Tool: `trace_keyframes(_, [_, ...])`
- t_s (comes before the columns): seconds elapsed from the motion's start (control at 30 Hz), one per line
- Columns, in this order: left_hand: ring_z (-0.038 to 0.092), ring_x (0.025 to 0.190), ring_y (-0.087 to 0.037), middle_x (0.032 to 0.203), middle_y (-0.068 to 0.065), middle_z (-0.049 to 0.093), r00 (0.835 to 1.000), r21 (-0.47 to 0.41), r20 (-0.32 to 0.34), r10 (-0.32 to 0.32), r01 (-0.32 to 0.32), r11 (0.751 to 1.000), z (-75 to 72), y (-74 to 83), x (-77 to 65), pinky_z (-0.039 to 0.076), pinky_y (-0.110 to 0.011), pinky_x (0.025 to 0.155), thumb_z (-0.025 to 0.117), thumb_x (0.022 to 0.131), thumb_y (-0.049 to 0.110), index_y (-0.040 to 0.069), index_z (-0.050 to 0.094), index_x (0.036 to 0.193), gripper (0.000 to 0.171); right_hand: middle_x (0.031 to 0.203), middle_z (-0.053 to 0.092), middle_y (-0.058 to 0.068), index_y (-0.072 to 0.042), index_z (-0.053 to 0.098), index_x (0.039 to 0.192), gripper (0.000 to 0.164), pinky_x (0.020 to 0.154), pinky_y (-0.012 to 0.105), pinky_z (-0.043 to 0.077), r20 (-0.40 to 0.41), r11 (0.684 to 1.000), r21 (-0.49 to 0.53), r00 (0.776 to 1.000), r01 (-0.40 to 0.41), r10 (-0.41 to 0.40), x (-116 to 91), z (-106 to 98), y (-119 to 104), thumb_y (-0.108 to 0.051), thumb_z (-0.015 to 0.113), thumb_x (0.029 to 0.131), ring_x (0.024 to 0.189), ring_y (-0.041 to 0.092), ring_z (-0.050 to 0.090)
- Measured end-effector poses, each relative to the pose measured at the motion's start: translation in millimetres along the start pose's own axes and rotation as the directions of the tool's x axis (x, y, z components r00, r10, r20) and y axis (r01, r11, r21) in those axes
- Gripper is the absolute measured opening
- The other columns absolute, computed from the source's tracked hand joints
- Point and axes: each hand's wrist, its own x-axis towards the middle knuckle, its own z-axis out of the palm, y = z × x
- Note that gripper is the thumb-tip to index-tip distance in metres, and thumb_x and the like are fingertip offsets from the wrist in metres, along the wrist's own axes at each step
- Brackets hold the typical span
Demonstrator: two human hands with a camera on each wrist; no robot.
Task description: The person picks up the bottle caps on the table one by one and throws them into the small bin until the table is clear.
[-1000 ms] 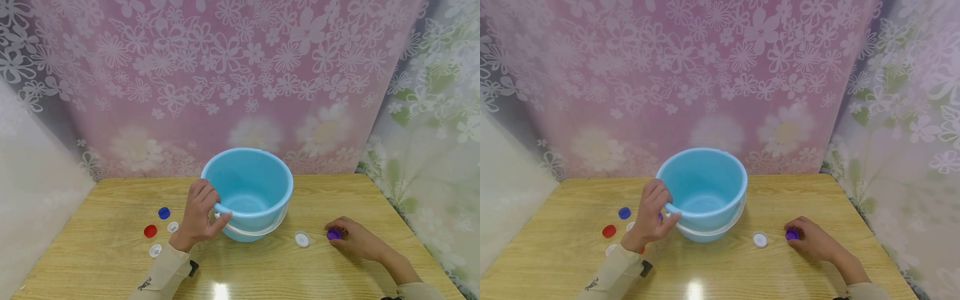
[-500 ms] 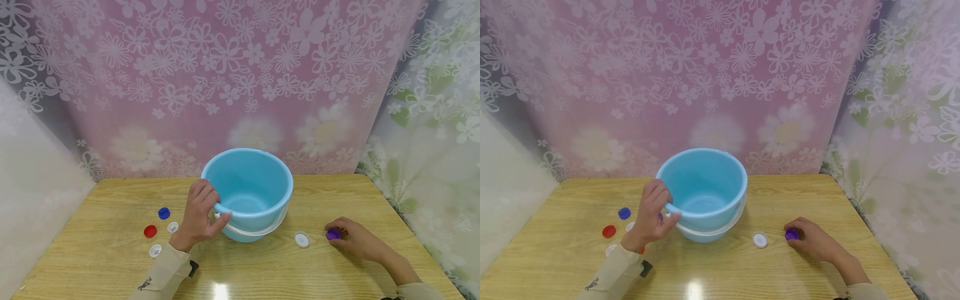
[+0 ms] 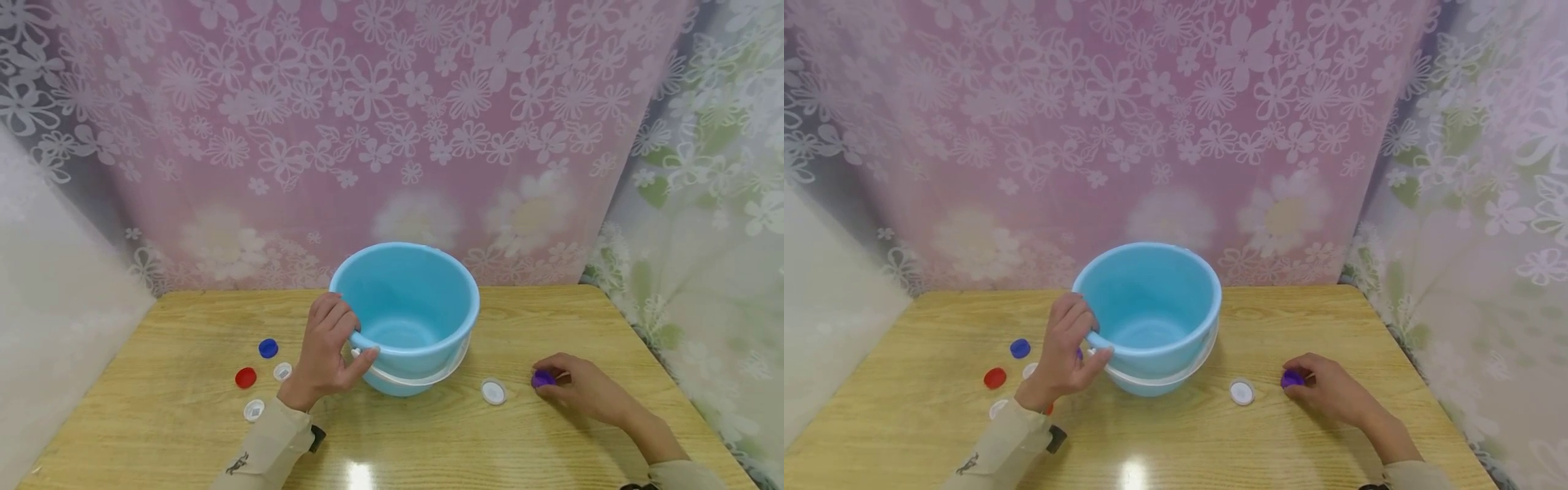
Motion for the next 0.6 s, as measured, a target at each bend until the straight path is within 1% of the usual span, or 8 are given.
trace_keyframes(0.1, [0.044, 0.081, -0.026, 0.071, 0.001, 0.039, 1.000, -0.004, 0.004, 0.001, -0.001, 1.000, 0.2, -0.1, 0.4, 0.031, -0.046, 0.081, 0.045, 0.091, 0.049, 0.015, 0.037, 0.069, 0.041, 0.105, 0.060, 0.004, 0.003, 0.060, 0.117, 0.040, 0.074, 0.024, 0.051, -0.047, 1.000, 0.012, 0.999, -0.009, 0.009, 1, -2, -4, -0.024, 0.069, 0.088, 0.091, 0.018, 0.061])
trace_keyframes(0.17, [0.044, 0.081, -0.026, 0.072, 0.001, 0.039, 1.000, -0.005, 0.004, 0.001, -0.001, 1.000, 0.2, -0.1, 0.4, 0.031, -0.046, 0.081, 0.045, 0.091, 0.049, 0.015, 0.037, 0.069, 0.041, 0.104, 0.061, 0.003, 0.003, 0.060, 0.117, 0.040, 0.074, 0.024, 0.051, -0.088, 1.000, 0.005, 0.996, 0.001, 0.000, 3, -4, -7, -0.023, 0.069, 0.088, 0.091, 0.017, 0.061])
trace_keyframes(0.27, [0.044, 0.080, -0.026, 0.071, 0.001, 0.039, 1.000, -0.006, 0.002, 0.002, -0.002, 1.000, 0.0, -0.4, 0.3, 0.031, -0.046, 0.081, 0.045, 0.091, 0.049, 0.015, 0.037, 0.069, 0.041, 0.103, 0.061, 0.002, 0.003, 0.061, 0.117, 0.039, 0.074, 0.025, 0.052, -0.153, 0.999, -0.033, 0.988, 0.028, -0.033, 6, -8, -12, -0.022, 0.068, 0.088, 0.089, 0.016, 0.061])
trace_keyframes(0.37, [0.044, 0.081, -0.026, 0.071, 0.001, 0.039, 1.000, -0.003, 0.002, 0.002, -0.002, 1.000, -0.5, -0.6, 0.1, 0.031, -0.047, 0.081, 0.045, 0.091, 0.049, 0.015, 0.037, 0.069, 0.041, 0.103, 0.062, 0.002, 0.002, 0.061, 0.118, 0.037, 0.074, 0.026, 0.052, -0.208, 0.997, -0.061, 0.977, 0.038, -0.050, 9, -12, -17, -0.021, 0.067, 0.090, 0.089, 0.015, 0.061])
trace_keyframes(0.6, [0.045, 0.081, -0.026, 0.071, 0.001, 0.039, 1.000, 0.002, 0.001, -0.001, 0.001, 1.000, -0.5, -0.6, -0.7, 0.032, -0.047, 0.081, 0.045, 0.090, 0.049, 0.015, 0.037, 0.069, 0.041, 0.109, 0.061, 0.012, -0.002, 0.060, 0.123, 0.039, 0.074, 0.027, 0.053, -0.318, 0.997, -0.078, 0.948, 0.002, -0.027, 16, -23, -29, -0.026, 0.064, 0.092, 0.092, 0.027, 0.063])
